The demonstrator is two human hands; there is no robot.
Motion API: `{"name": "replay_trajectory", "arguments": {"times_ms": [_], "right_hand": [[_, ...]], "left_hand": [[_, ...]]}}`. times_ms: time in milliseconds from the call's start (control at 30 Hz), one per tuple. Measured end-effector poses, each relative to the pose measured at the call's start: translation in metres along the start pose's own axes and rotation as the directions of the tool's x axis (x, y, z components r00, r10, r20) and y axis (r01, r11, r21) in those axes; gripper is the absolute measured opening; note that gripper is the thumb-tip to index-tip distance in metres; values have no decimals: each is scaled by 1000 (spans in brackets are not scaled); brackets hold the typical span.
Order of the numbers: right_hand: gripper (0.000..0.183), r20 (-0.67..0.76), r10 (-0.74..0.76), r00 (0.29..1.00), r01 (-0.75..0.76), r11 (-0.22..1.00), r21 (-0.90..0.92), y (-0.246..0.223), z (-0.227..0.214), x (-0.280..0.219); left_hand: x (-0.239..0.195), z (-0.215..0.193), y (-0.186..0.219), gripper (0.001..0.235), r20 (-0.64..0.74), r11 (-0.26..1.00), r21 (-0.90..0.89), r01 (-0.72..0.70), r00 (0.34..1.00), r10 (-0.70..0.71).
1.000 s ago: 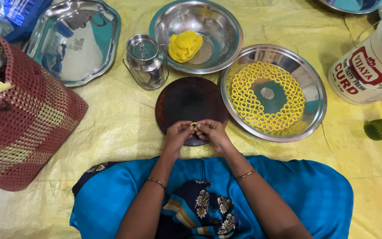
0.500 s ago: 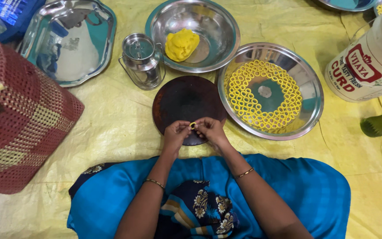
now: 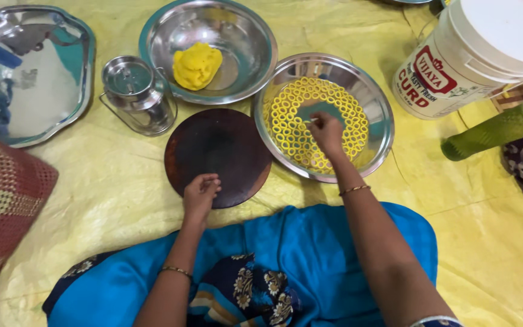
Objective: The person rolls small pieces of yellow dough into thin ropes on a wooden board, then joins the ends to form rings and places them on a metal tray. The person occasionally adds water to the dough to maintain pliability.
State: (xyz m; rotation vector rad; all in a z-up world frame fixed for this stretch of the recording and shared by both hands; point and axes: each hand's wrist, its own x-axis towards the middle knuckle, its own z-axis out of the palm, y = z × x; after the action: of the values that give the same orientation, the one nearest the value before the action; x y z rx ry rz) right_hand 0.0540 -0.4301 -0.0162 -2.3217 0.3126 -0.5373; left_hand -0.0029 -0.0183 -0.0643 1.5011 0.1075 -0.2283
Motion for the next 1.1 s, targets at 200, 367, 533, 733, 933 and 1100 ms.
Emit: {"name": "replay_trajectory", "arguments": {"times_ms": [200,367,533,733,933,1100], "right_hand": [[23,16,204,979,-196,958,-210,72,-20,8],[19,98,242,965,-204,933,-297,101,-7,8],[16,125,288,949,-232,911,-341,101,-4,7],[19,161,296,941,-225,908,-353,93,-6,7],[16,180,282,943,-202,909,-364,79,-8,-1],[13,221,420,880,-322,870,-373,55,-13,-3]], "left_hand": [[-1,-3,2,20,6,999,-38,35,999,-35],[-9,-5,12,20,4,997,-43,61,998,-60],[-12,-5,20,20,-1,994,-41,103,995,-103],[-13,-4,26,21,1,992,-41,117,993,-117],[-19,-4,30,22,-4,992,-22,124,992,-124],[-17,-4,32,21,-7,993,-24,119,993,-119]]}}
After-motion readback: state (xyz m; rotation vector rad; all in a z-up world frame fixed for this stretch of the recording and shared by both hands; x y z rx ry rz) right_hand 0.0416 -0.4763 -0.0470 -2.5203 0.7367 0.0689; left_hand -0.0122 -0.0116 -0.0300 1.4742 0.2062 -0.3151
